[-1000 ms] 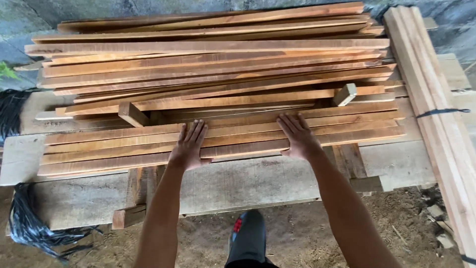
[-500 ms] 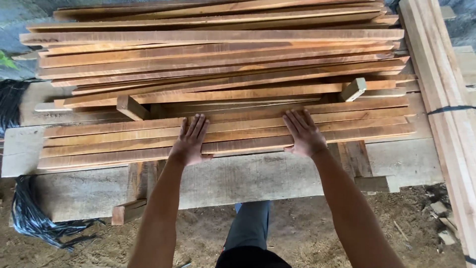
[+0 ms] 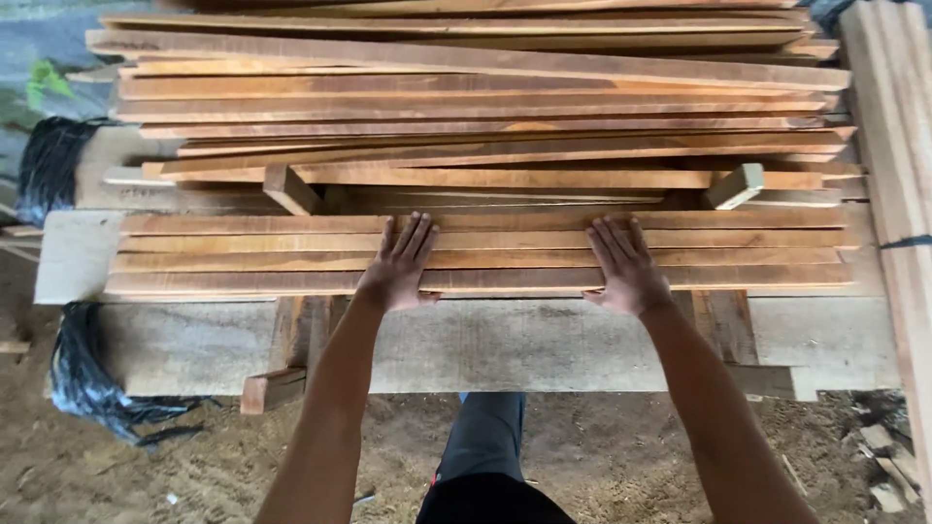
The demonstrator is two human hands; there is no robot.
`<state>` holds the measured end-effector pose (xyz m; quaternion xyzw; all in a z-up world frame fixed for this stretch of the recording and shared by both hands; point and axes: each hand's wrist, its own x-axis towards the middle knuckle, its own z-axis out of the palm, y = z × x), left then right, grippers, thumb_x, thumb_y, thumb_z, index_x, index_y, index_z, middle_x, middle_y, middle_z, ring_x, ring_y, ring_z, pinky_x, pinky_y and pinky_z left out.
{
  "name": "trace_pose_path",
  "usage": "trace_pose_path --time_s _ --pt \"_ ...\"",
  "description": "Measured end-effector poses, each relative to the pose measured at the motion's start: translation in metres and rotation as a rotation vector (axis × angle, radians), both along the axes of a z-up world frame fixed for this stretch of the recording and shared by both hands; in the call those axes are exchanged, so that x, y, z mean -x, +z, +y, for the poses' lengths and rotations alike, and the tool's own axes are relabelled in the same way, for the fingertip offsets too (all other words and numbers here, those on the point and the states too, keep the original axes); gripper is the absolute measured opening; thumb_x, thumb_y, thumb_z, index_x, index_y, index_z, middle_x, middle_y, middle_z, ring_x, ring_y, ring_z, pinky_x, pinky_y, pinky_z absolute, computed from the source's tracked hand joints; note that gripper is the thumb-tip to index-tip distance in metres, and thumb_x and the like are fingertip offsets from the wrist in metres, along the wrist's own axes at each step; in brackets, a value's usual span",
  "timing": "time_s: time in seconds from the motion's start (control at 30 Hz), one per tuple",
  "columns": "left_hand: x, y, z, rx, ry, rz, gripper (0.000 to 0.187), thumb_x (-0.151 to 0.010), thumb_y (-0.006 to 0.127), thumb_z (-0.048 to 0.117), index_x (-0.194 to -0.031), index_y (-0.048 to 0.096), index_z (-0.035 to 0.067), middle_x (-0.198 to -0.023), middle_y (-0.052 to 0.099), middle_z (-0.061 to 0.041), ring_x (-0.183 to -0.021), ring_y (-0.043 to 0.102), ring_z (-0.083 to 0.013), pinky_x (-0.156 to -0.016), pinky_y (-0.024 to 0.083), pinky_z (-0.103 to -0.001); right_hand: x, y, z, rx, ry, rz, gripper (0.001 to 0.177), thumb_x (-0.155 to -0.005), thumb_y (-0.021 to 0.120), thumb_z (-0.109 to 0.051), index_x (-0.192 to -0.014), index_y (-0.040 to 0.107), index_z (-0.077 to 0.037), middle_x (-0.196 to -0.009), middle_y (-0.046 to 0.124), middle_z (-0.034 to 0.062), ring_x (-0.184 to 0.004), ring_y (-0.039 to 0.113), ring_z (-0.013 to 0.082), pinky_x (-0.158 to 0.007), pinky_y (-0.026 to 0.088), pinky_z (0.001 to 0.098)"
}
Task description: Organizing and measuring thin wooden strips on a workbench using a flexible strap and a marking tool.
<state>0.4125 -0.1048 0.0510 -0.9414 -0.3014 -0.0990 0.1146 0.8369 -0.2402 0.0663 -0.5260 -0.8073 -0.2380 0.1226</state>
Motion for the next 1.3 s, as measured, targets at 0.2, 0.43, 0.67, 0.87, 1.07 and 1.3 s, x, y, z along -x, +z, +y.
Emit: trace_pose_path --time_s 0.2,0.43,0.67,0.87,1.07,1.3 --pt "0.001 -0.003 0.001 0.029 -0.021 -0.022 0.127 -0.055 0.081 0.064 -0.160 0.036 0.006 -0.166 0.033 -0.020 -0.155 0.029 -0.0365 -0.124 0.016 -0.068 -0.002 -0.002 0.000 0.009 -0.003 0.012 0.112 -0.052 0.084 -0.059 -0.146 0.058 -0.005 -0.153 0.057 0.0161 -0.145 0.052 0.0307 -0.128 0.027 0.0569" --pt "0.002 -0.003 0.002 0.015 -0.039 -0.061 0.126 -0.054 0.084 0.064 -0.157 0.041 0.006 -0.164 0.038 -0.021 -0.154 0.032 -0.0385 -0.123 0.019 -0.069 -0.002 -0.008 0.001 -0.012 0.006 0.027 0.110 -0.054 0.082 -0.062 -0.144 0.060 -0.004 -0.152 0.060 0.0175 -0.143 0.054 0.0318 -0.129 0.028 0.0564" --pt "0.004 -0.009 0.001 -0.022 -0.041 -0.063 0.125 -0.054 0.082 0.066 -0.157 0.042 0.008 -0.163 0.038 -0.019 -0.153 0.033 -0.0372 -0.122 0.020 -0.069 -0.003 -0.014 0.000 0.014 0.021 0.047 0.113 -0.053 0.083 -0.060 -0.146 0.059 -0.001 -0.153 0.059 0.0212 -0.145 0.054 0.0354 -0.129 0.025 0.0599" --pt "0.004 0.001 0.000 -0.067 -0.092 -0.011 0.120 -0.062 0.082 0.066 -0.159 0.040 0.010 -0.165 0.036 -0.017 -0.153 0.029 -0.0422 -0.119 0.020 -0.073 0.001 0.005 -0.003 0.046 0.028 -0.057 0.115 -0.048 0.087 -0.052 -0.146 0.057 0.000 -0.155 0.055 0.0240 -0.146 0.051 0.0390 -0.127 0.028 0.0635" --pt "0.004 0.000 0.004 -0.109 -0.205 0.054 0.130 -0.047 0.094 0.045 -0.161 0.037 0.018 -0.169 0.031 -0.009 -0.153 0.026 -0.0462 -0.115 0.021 -0.080 -0.012 -0.008 0.001 0.087 0.039 -0.126 0.124 -0.040 0.092 -0.039 -0.151 0.051 -0.002 -0.159 0.049 0.0244 -0.148 0.046 0.0408 -0.126 0.024 0.0658" --pt "0.005 -0.010 0.004 -0.010 -0.139 0.163 0.132 -0.052 0.096 0.025 -0.165 0.027 0.019 -0.172 0.022 -0.006 -0.156 0.017 -0.0440 -0.117 0.018 -0.079 -0.008 -0.014 -0.002 0.120 0.021 -0.108 0.130 -0.037 0.094 -0.028 -0.155 0.046 0.000 -0.161 0.045 0.0273 -0.150 0.042 0.0445 -0.125 0.021 0.0694"
